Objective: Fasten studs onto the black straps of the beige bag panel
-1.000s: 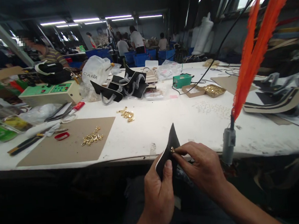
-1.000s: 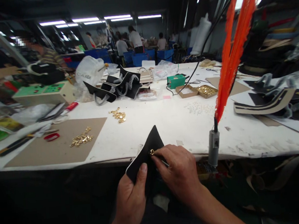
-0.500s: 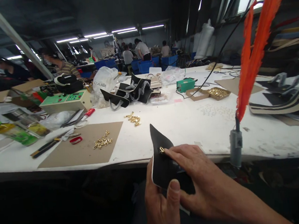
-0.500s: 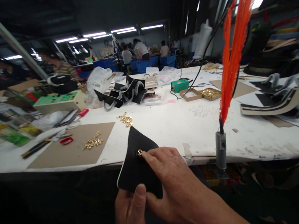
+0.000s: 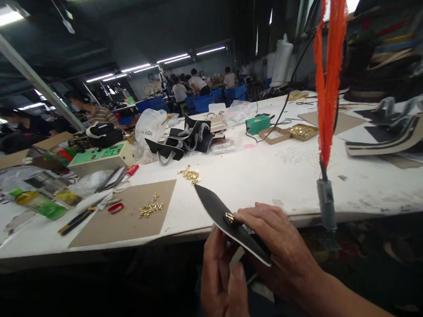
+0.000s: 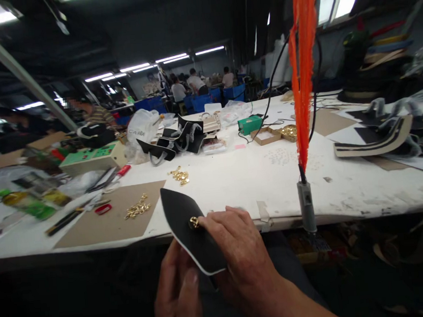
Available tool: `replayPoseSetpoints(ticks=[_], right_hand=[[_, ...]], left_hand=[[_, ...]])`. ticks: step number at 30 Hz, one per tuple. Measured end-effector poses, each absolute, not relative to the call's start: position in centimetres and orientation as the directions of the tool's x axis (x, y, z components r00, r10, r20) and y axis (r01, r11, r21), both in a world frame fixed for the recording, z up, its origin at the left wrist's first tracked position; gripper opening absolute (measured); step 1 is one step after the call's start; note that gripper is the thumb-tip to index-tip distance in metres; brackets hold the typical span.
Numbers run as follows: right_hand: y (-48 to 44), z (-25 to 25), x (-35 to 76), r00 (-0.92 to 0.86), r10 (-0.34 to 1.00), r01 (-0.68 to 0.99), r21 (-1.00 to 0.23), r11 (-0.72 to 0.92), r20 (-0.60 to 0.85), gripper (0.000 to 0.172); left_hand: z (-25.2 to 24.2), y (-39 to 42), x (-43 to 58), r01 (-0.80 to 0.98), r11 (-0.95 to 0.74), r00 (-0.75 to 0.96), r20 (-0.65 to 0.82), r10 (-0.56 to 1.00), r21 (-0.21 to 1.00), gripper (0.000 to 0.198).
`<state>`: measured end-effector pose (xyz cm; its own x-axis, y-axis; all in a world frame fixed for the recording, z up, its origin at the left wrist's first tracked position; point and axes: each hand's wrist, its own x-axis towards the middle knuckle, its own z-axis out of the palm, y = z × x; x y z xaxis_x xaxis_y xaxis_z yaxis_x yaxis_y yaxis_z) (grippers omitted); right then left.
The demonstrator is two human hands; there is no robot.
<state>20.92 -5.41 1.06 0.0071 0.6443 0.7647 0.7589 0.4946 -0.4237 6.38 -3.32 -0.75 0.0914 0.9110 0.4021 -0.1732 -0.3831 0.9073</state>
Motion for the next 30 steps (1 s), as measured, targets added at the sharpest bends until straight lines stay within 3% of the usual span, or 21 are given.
replayPoseSetpoints(ticks=[2, 4, 7, 9, 14, 16, 20, 24, 27, 30], right_hand=[[-6.0, 0.9, 21.2, 0.010, 0.632, 0.712, -0.449, 0.540, 0.775, 0.044], [-6.7, 0.5, 21.4, -0.007, 0.641, 0.668, -0.473, 0.574, 0.768, 0.045], [-7.8, -0.2, 22.1, -0.049, 0.680, 0.613, -0.516, 0.598, 0.731, 0.048], [-8.5, -0.4, 22.7, -0.068, 0.706, 0.576, -0.550, 0.605, 0.705, 0.048], [-9.6, -0.3, 24.3, -0.141, 0.761, 0.497, -0.619, 0.608, 0.633, 0.045], [-9.6, -0.5, 24.7, -0.146, 0.777, 0.467, -0.650, 0.599, 0.612, 0.045], [-9.0, -1.0, 25.0, -0.113, 0.816, 0.353, -0.745, 0.566, 0.566, 0.041], [-8.2, -1.6, 24.5, -0.037, 0.900, 0.300, -0.854, 0.425, 0.435, 0.035], [-7.1, -2.5, 24.3, 0.118, 0.974, 0.273, -0.949, 0.157, 0.195, 0.015], [-4.7, -3.3, 24.9, 0.230, 0.972, 0.218, -0.971, -0.098, -0.046, 0.027]], left_hand=[[-0.4, -2.9, 6.2, -0.198, -0.247, 0.067, 0.265, 0.962, 0.949, 0.050], [-0.2, -2.1, 5.8, -0.203, -0.165, 0.063, 0.181, 0.982, 0.965, 0.063], [-0.2, -0.9, 5.3, -0.163, -0.105, 0.111, 0.124, 0.986, 0.981, 0.085], [-0.3, -0.3, 4.8, -0.072, -0.124, 0.171, 0.135, 0.976, 0.990, 0.088], [-0.2, 0.5, 3.6, 0.162, -0.495, 0.308, 0.433, 0.847, 0.853, 0.048], [-0.1, 0.6, 3.4, 0.109, -0.582, 0.413, 0.496, 0.764, 0.806, 0.034], [-0.3, 0.4, 3.8, -0.072, -0.577, 0.530, 0.521, 0.669, 0.814, 0.030], [-0.8, 0.1, 4.8, -0.039, -0.500, 0.492, 0.452, 0.744, 0.865, 0.021], [-1.4, 1.0, 5.5, 0.111, -0.375, 0.441, 0.293, 0.849, 0.920, 0.013], [-2.6, 3.3, 6.3, 0.251, -0.161, 0.405, 0.048, 0.913, 0.954, 0.016]])
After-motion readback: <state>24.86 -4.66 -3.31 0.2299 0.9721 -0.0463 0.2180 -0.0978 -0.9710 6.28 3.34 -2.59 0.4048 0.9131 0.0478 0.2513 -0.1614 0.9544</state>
